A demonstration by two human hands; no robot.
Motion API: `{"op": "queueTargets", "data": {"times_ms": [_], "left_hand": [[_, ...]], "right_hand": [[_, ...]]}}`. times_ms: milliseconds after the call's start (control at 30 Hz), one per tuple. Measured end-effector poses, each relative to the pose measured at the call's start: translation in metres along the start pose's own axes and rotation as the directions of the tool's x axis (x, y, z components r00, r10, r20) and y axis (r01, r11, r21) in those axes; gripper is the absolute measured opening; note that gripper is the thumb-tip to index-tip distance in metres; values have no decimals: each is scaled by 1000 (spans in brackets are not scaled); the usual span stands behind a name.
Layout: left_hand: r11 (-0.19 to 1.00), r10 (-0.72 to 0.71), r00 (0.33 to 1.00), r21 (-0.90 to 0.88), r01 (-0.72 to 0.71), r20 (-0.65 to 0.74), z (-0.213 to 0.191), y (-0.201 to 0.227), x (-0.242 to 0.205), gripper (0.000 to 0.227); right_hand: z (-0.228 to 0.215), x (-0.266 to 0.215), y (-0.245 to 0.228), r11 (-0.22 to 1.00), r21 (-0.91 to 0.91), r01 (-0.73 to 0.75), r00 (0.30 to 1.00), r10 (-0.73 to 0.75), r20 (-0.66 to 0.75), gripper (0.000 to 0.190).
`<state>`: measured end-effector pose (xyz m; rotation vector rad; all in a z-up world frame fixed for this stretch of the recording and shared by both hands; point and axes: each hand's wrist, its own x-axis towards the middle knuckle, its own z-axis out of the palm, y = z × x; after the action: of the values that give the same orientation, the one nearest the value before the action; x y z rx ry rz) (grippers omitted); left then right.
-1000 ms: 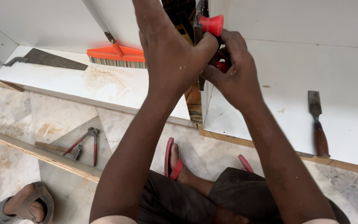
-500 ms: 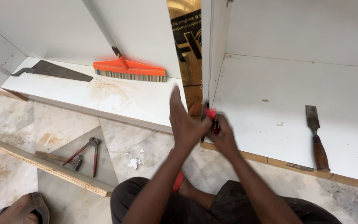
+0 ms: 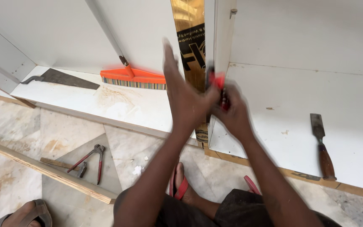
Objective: The person sits on the floor and uses a chisel to trim the edge of a wooden frame attached to a white cabinet. They then use a hand plane to smooth the same edge. A second person is visible in the background using a power sander on a separate piece of wood.
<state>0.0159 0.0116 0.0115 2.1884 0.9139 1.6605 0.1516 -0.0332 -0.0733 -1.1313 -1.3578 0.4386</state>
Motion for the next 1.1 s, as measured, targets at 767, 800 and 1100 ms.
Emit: {"op": "queueTargets", "data": {"times_ms": [767, 800, 1100], "left_hand": [[996, 40, 999, -80, -42, -28, 1, -11, 10, 118], [999, -43, 999, 18, 43, 10, 9, -17, -15, 118], [992, -36, 999, 124, 36, 4, 4, -7, -40, 123]], "right_hand": [[-10, 19, -2, 996, 51, 75, 997, -76, 22, 61], [-1, -5, 20, 998, 61, -2, 1000, 1, 22, 59], [12, -34, 18, 990, 20, -141, 990, 141, -11, 57]]}}
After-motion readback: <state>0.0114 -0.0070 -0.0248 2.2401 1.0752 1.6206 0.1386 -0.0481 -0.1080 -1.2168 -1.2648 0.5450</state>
